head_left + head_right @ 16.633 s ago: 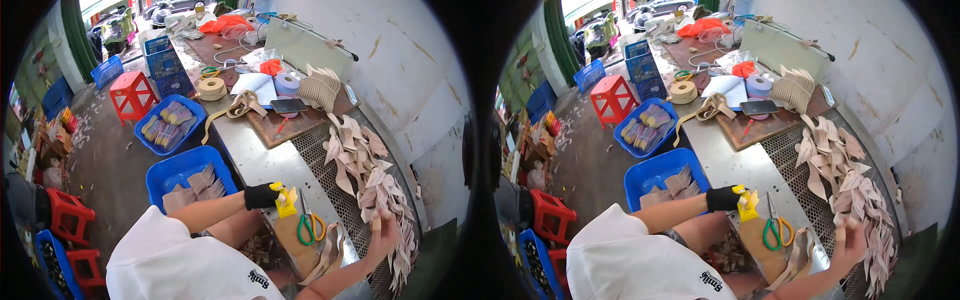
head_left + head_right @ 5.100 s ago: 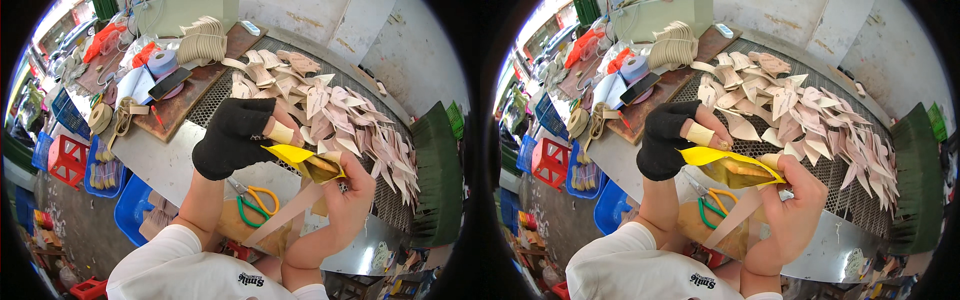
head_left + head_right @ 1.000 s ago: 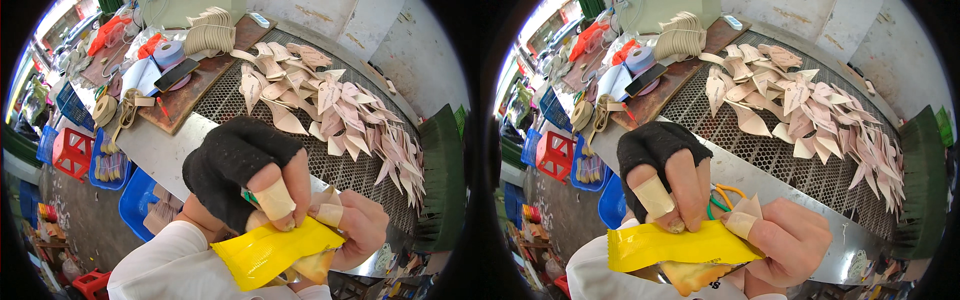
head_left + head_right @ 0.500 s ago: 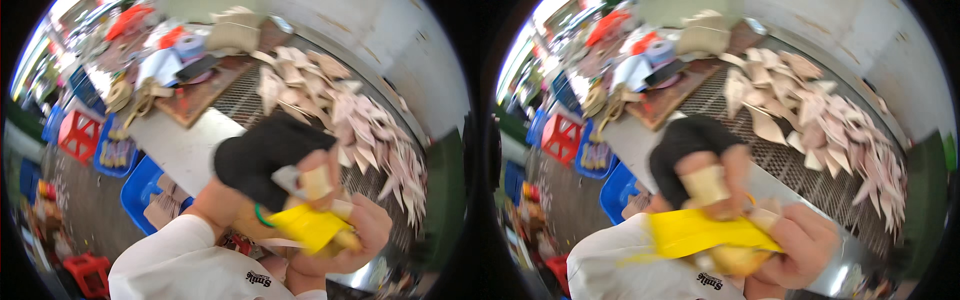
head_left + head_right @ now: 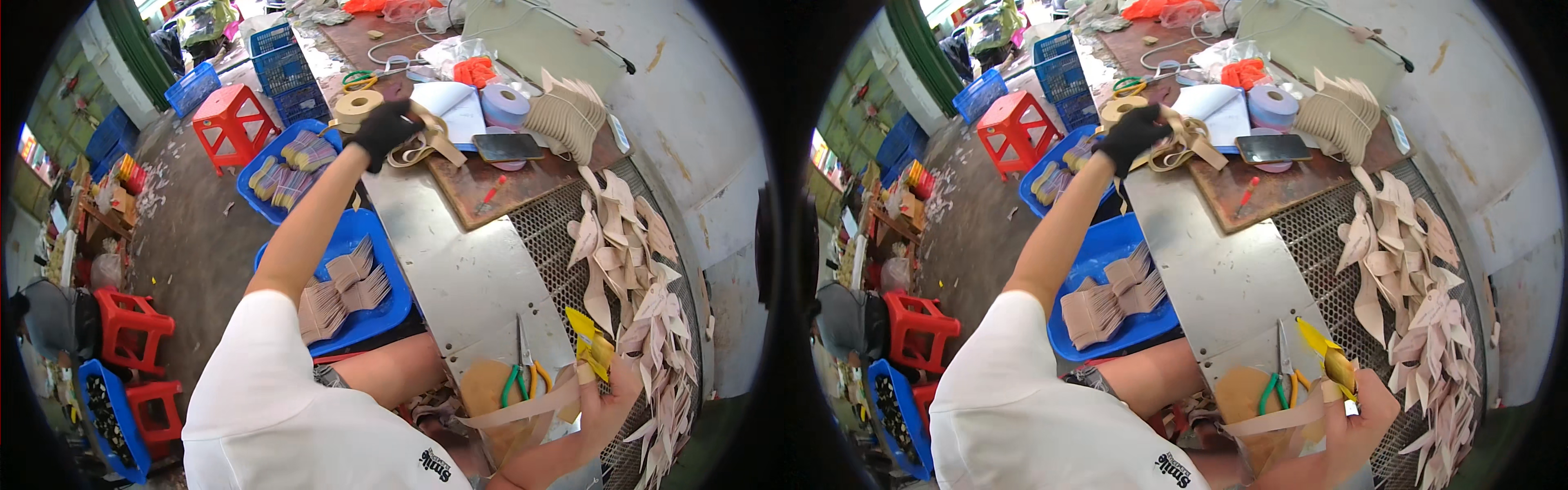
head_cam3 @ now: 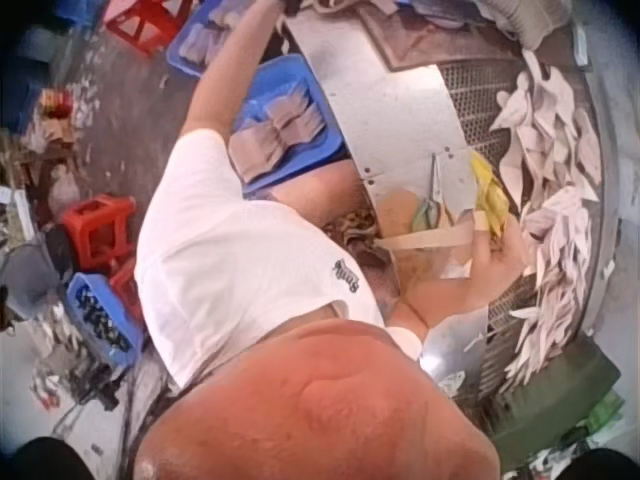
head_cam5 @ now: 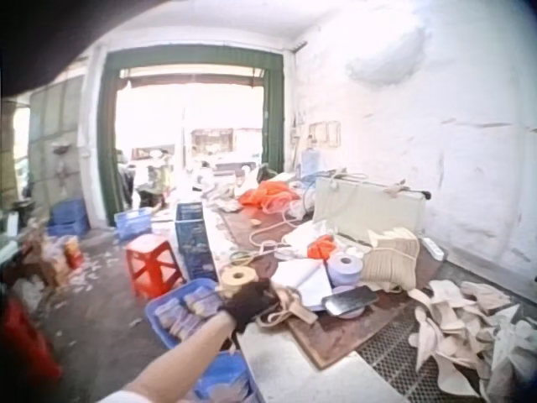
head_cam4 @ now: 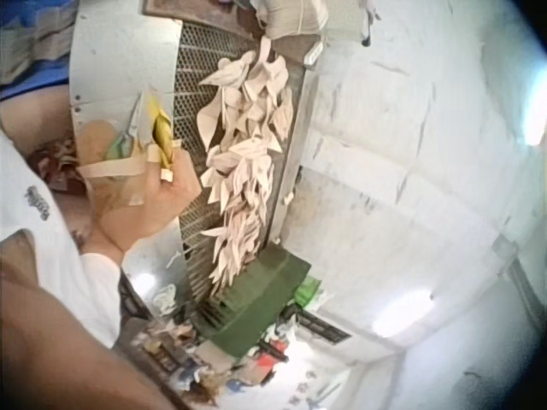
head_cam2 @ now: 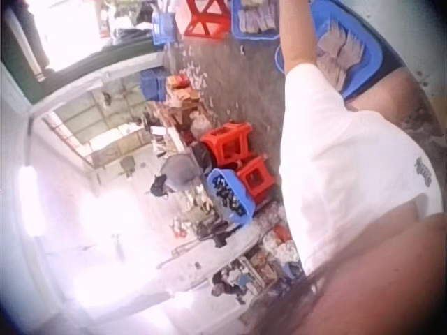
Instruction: The person is assembling and taping straps onto shoe insoles at a workbench.
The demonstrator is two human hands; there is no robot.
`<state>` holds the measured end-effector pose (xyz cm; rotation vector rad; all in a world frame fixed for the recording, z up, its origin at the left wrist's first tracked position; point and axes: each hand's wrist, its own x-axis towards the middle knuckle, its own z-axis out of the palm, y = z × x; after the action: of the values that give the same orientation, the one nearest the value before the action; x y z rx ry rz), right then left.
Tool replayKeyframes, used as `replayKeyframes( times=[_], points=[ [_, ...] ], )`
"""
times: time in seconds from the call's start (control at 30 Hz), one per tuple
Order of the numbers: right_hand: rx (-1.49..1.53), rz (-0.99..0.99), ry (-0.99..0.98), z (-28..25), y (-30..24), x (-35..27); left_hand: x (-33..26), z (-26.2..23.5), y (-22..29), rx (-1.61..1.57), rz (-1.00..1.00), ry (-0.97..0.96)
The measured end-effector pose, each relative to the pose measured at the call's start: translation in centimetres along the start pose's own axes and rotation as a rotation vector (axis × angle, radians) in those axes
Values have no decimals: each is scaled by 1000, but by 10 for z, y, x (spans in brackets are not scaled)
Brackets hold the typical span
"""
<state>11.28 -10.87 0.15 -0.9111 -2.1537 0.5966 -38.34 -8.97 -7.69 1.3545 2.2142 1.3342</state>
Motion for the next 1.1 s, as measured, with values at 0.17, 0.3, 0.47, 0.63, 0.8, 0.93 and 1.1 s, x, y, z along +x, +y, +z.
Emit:
replayKeyframes(
  times=[0.17, 0.3, 0.47, 0.63, 0.8, 0.93, 1.1],
  points=[
    [-125, 28, -57, 7, 0, 12, 87, 14, -84, 514, -197, 87],
    [-133, 18, -79, 3, 4, 15, 123, 41, -104, 590, -183, 123],
    [-168, 95, -96, 6, 8, 16, 157, 40, -92, 464, -476, 24],
    [-135, 63, -81, 8, 13, 17, 163, 55, -77, 116, -735, -30],
    [-154, 41, -96, 5, 10, 16, 162, 60, -91, -147, -358, -119],
    [-122, 23, -109, 8, 2, 18, 160, 53, -89, 367, -447, 76],
    [-121, 30, -103, 8, -2, 16, 162, 56, -93, 268, -507, 111]
  ],
)
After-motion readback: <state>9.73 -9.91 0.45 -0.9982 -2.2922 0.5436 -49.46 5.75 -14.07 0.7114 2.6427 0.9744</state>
